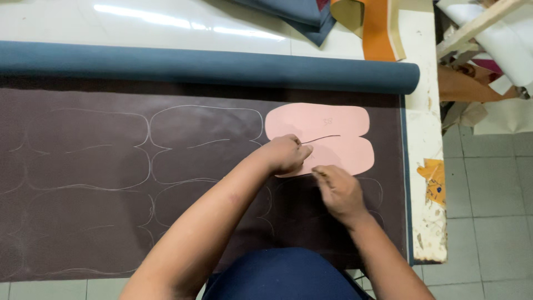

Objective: The person places pink paper templates on a dark fabric roll and traces their outlines with a small stick-like tool. They repeat this process multiple times, moving the templates to new positions and drawing additional outlines on the fabric.

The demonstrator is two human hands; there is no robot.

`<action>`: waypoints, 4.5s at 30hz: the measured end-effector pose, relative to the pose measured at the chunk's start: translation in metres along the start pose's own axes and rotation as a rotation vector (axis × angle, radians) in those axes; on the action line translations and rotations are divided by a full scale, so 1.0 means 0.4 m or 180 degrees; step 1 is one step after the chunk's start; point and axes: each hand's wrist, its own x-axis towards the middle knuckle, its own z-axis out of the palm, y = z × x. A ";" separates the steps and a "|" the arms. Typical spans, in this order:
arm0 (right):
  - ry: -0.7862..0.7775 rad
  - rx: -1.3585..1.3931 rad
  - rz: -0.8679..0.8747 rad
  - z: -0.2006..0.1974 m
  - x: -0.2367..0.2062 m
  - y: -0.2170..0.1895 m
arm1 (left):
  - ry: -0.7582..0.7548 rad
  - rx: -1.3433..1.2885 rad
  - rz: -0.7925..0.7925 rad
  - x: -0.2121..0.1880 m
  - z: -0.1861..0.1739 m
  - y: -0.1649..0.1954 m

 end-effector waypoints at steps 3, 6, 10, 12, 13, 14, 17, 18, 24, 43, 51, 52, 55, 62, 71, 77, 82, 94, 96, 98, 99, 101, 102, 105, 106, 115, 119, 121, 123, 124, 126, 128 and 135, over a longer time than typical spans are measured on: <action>-0.0158 0.0156 -0.0383 0.061 0.029 -0.031 | -0.0294 -0.0491 -0.0245 0.024 -0.012 -0.014; -0.0261 0.0374 -0.0559 0.105 0.044 -0.056 | -0.0489 -0.0593 -0.0211 0.033 -0.030 -0.014; -0.0047 0.0426 -0.0808 0.153 0.073 -0.075 | -0.0646 -0.0702 -0.0382 0.029 -0.050 -0.007; 0.0024 0.0414 -0.0779 0.163 0.079 -0.076 | -0.0682 -0.0888 -0.0595 0.027 -0.054 -0.008; 0.0018 0.0444 -0.0711 0.163 0.079 -0.075 | -0.0700 -0.1068 -0.0735 0.024 -0.054 -0.011; 0.0013 0.0474 -0.0643 0.162 0.077 -0.071 | -0.0718 -0.1247 -0.0872 0.021 -0.052 -0.015; 0.0355 -0.0434 -0.1537 0.113 0.069 -0.037 | -0.0376 -0.0882 -0.0100 0.001 -0.041 -0.035; 0.0459 -0.0109 -0.0847 0.095 0.066 -0.024 | -0.0053 -0.0686 0.0367 -0.017 -0.029 -0.042; 0.0451 0.0791 0.1023 0.049 0.136 0.046 | 0.1045 -0.0093 0.1425 -0.144 0.005 -0.047; 0.0692 -0.0696 0.1278 -0.015 0.164 0.169 | 0.1197 0.0437 0.1277 -0.182 0.006 -0.012; 0.1584 0.2680 0.2482 -0.064 0.101 0.271 | 0.2382 0.0270 0.0903 -0.242 0.061 -0.010; 0.1584 0.2856 0.2436 -0.069 0.092 0.281 | 0.2685 0.0242 0.0696 -0.248 0.073 -0.008; 0.1509 0.3210 0.2221 -0.067 0.084 0.307 | 0.2597 -0.1012 -0.0154 -0.227 0.069 -0.018; 0.1324 0.3424 0.2270 -0.091 0.090 0.304 | 0.1033 -0.3440 -0.0108 -0.223 0.071 -0.030; 0.1323 0.1706 0.2070 -0.148 -0.006 0.271 | 0.2582 -0.0440 -0.0699 -0.446 0.015 -0.136; 0.1396 0.1345 0.1856 -0.123 -0.019 0.301 | 0.2672 0.0332 -0.0861 -0.491 0.011 -0.224; 0.1382 0.1091 0.1895 -0.122 -0.016 0.294 | 0.2933 0.0627 -0.0613 -0.481 0.039 -0.245; 0.1290 0.1087 0.1893 -0.124 -0.010 0.298 | 0.3015 0.0704 -0.0386 -0.482 0.037 -0.242; 0.1291 0.1099 0.1866 -0.127 -0.006 0.304 | 0.2964 0.0654 -0.0469 -0.479 0.036 -0.244; 0.1282 0.1178 0.1948 -0.131 0.005 0.306 | 0.2960 0.0636 -0.0497 -0.478 0.035 -0.245; 0.1311 0.1181 0.1905 -0.131 0.017 0.306 | 0.2981 0.0642 -0.0480 -0.478 0.035 -0.245; 0.1371 0.1187 0.1823 -0.129 0.055 0.309 | 0.2982 0.0652 -0.0473 -0.477 0.035 -0.245; 0.1401 0.1224 0.1732 -0.123 0.077 0.309 | 0.2962 0.0658 -0.0484 -0.477 0.035 -0.245; 0.1483 0.1297 0.1594 -0.107 0.142 0.311 | 0.2982 0.0646 -0.0451 -0.476 0.034 -0.244; 0.1499 0.1298 0.1639 -0.101 0.161 0.313 | 0.3000 0.0639 -0.0431 -0.476 0.033 -0.244; 0.1466 0.1118 0.1761 -0.096 0.188 0.318 | 0.3032 0.0563 -0.0422 -0.475 0.027 -0.240; 0.1415 0.1325 0.1630 -0.092 0.190 0.323 | 0.2900 0.0484 -0.0482 -0.478 0.019 -0.238; 0.1472 0.1324 0.1722 -0.091 0.193 0.324 | 0.2873 0.0426 -0.0515 -0.479 0.015 -0.235; 0.1496 0.1282 0.1744 -0.093 0.194 0.318 | 0.2859 0.0343 -0.0496 -0.486 0.010 -0.233; 0.1490 0.1242 0.1717 -0.094 0.194 0.311 | 0.2860 0.0301 -0.0488 -0.490 0.008 -0.233; 0.1412 0.1237 0.1709 -0.090 0.190 0.286 | 0.2843 -0.0205 -0.0778 -0.505 0.007 -0.240; 0.1251 0.1307 0.1739 -0.087 0.183 0.248 | 0.3033 -0.0385 -0.0877 -0.525 0.012 -0.256; -0.0158 0.2270 0.1191 0.101 0.111 0.010 | 0.4099 0.0189 -0.1532 -0.684 -0.012 -0.436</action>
